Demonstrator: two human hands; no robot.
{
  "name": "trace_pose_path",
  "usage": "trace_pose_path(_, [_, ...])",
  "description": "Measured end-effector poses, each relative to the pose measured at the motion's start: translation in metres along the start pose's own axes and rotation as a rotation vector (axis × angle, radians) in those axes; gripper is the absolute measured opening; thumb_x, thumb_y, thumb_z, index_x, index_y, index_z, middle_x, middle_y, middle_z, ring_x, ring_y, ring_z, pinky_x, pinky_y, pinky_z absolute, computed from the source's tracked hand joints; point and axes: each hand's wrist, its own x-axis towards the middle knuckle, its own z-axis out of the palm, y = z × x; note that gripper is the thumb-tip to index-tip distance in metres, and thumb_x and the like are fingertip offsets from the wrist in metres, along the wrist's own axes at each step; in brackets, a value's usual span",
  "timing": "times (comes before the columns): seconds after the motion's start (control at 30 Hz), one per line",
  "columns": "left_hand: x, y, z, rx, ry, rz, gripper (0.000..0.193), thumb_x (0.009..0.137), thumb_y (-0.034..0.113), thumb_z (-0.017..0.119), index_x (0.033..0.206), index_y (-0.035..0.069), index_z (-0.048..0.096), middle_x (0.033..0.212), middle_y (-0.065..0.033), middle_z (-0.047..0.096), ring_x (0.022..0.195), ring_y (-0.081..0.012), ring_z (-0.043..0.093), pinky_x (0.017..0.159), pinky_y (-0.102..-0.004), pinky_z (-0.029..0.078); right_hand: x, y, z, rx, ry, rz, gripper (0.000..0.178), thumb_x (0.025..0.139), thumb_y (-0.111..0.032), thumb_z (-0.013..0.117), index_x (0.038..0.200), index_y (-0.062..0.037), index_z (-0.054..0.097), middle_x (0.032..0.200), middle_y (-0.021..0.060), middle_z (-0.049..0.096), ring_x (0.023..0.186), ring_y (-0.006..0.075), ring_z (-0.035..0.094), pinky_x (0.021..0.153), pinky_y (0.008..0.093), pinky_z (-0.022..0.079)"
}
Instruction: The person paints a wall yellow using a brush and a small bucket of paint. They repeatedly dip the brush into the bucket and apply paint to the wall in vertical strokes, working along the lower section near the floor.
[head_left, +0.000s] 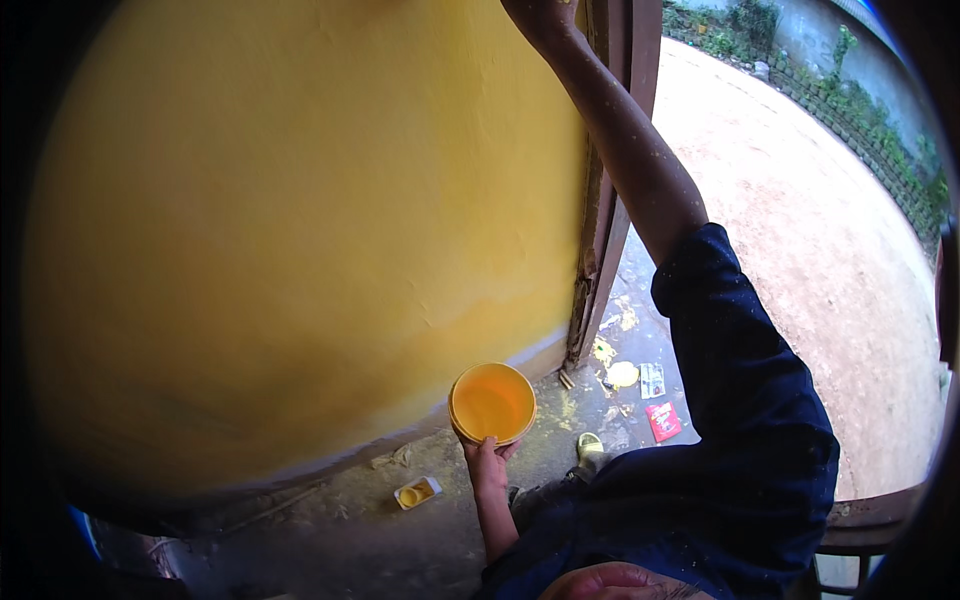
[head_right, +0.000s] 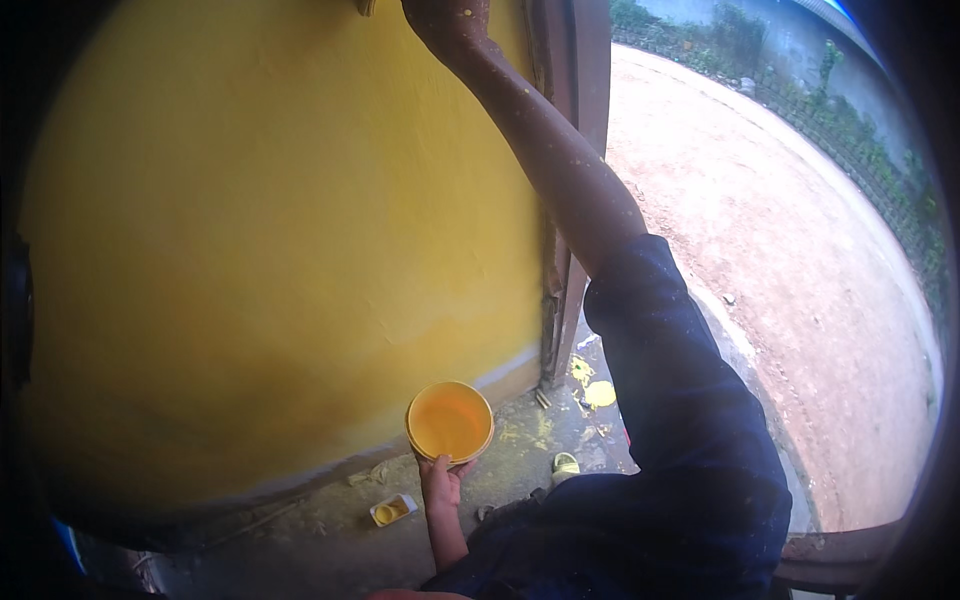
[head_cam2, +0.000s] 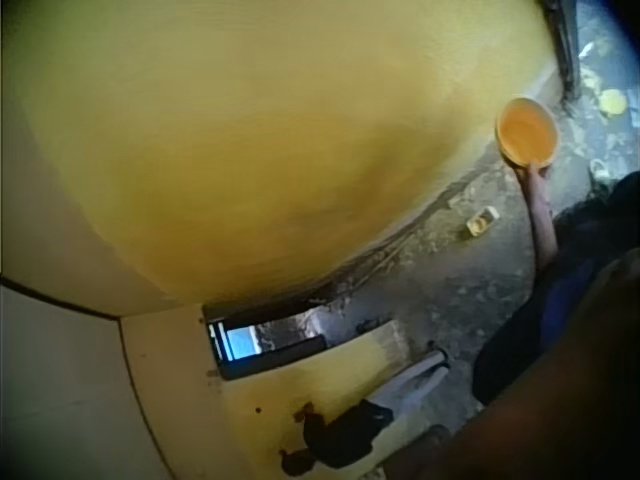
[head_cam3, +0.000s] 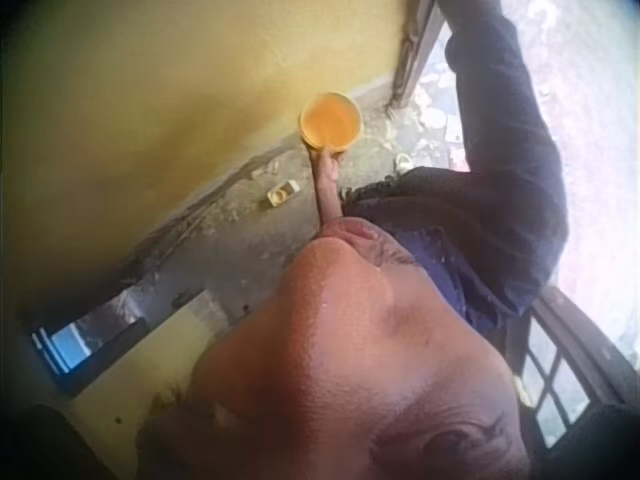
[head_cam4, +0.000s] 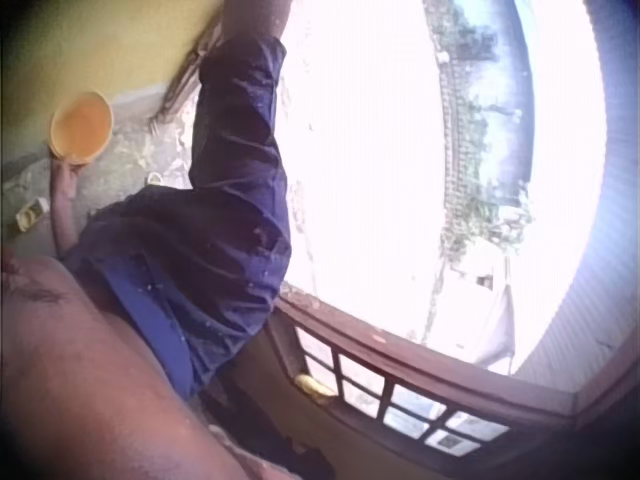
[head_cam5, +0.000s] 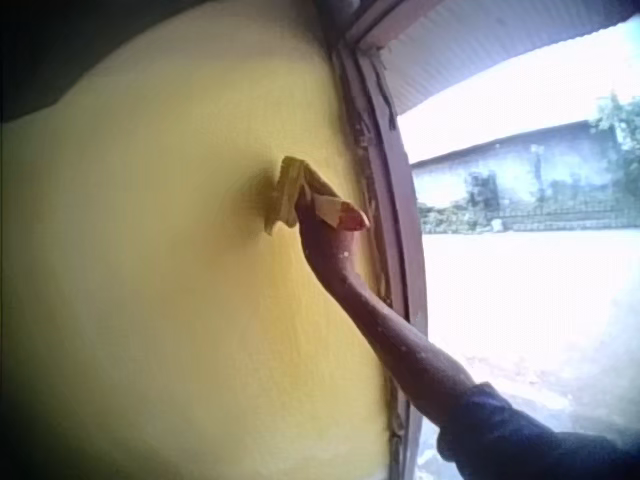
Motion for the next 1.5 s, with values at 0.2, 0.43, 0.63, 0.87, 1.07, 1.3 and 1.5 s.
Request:
trace_pose_path(0.2, [-0.001, 0.001, 0.01, 0.047, 0.027, -0.036, 0.072, 0.084, -0.004, 0.042, 0.147, 0.016, 0.014, 0.134, -0.0195, 0.044, 0.105, -0.0381, 0.062, 0.082, -0.049, 0.059, -0.184, 0.025, -0.047, -0.009, -0.35, 0.208, 0.034, 0.09, -0.013, 0.061, 0.123, -0.0062, 0.061, 0.074, 0.0088, 0.067, 0.063, 0.0128, 0.063, 0.058, 0.0277, 0.051])
trace_pose_path(0.43, [0.005, 0.008, 0.018, 0.085, -0.035, -0.016, 0.072, 0.084, -0.005, 0.042, 0.147, 0.016, 0.015, 0.135, -0.0197, 0.043, 0.108, -0.0386, 0.06, 0.083, -0.05, 0.058, -0.27, 0.028, -0.112, -0.193, -0.98, 0.509, 0.028, 0.087, -0.012, 0.064, 0.115, -0.0067, 0.067, 0.078, 0.0132, 0.069, 0.066, 0.0173, 0.066, 0.064, 0.0291, 0.052])
trace_pose_path(0.63, [0.011, 0.005, 0.022, 0.048, -0.091, -0.039, 0.075, 0.084, -0.006, 0.041, 0.148, 0.021, 0.013, 0.135, -0.0201, 0.042, 0.109, -0.0388, 0.06, 0.085, -0.0516, 0.057, -0.045, 0.004, -0.032, -0.039, -0.225, 0.256, 0.027, 0.089, -0.024, 0.065, 0.108, -0.0045, 0.068, 0.081, 0.0076, 0.071, 0.067, 0.0112, 0.064, 0.059, 0.0275, 0.05])
trace_pose_path(0.87, [0.017, -0.01, 0.014, 0.012, -0.096, -0.054, 0.075, 0.081, -0.007, 0.043, 0.146, 0.022, 0.018, 0.135, -0.0176, 0.043, 0.111, -0.0386, 0.059, 0.085, -0.0541, 0.056, -0.066, 0.014, 0.012, 0.153, -0.057, -0.001, 0.031, 0.089, -0.02, 0.064, 0.115, -0.0028, 0.065, 0.078, 0.0067, 0.069, 0.063, 0.0102, 0.062, 0.058, 0.0262, 0.05])
trace_pose_path(1.07, [0.02, -0.004, 0.01, 0.027, -0.121, 0.003, 0.079, 0.082, -0.007, 0.042, 0.149, 0.022, 0.01, 0.137, -0.0183, 0.041, 0.111, -0.0381, 0.059, 0.084, -0.0514, 0.057, -0.28, 0.007, -0.073, -0.189, -0.801, 0.083, 0.034, 0.087, -0.012, 0.062, 0.121, -0.0068, 0.059, 0.072, 0.013, 0.066, 0.058, 0.025, 0.065, 0.056, 0.0331, 0.052])
trace_pose_path(1.3, [0.017, 0.005, 0.009, 0.054, -0.061, 0.023, 0.073, 0.084, -0.005, 0.043, 0.147, 0.018, 0.015, 0.135, -0.0184, 0.043, 0.112, -0.0385, 0.058, 0.086, -0.0542, 0.055, -0.183, 0.024, -0.071, -0.024, -0.618, 0.393, 0.037, 0.094, -0.024, 0.06, 0.123, -0.002, 0.06, 0.094, 0.0116, 0.071, 0.078, 0.0109, 0.066, 0.07, 0.0233, 0.053])
trace_pose_path(1.5, [0.019, 0.003, 0.005, 0.018, -0.096, -0.041, 0.075, 0.084, -0.006, 0.042, 0.148, 0.022, 0.013, 0.137, -0.0193, 0.042, 0.113, -0.0396, 0.057, 0.087, -0.0568, 0.054, 0.002, -0.006, 0.016, 0.081, -0.083, -0.014, 0.031, 0.096, -0.021, 0.056, 0.118, 0.0, 0.061, 0.076, 0.0051, 0.065, 0.063, 0.0105, 0.059, 0.054, 0.0266, 0.046])
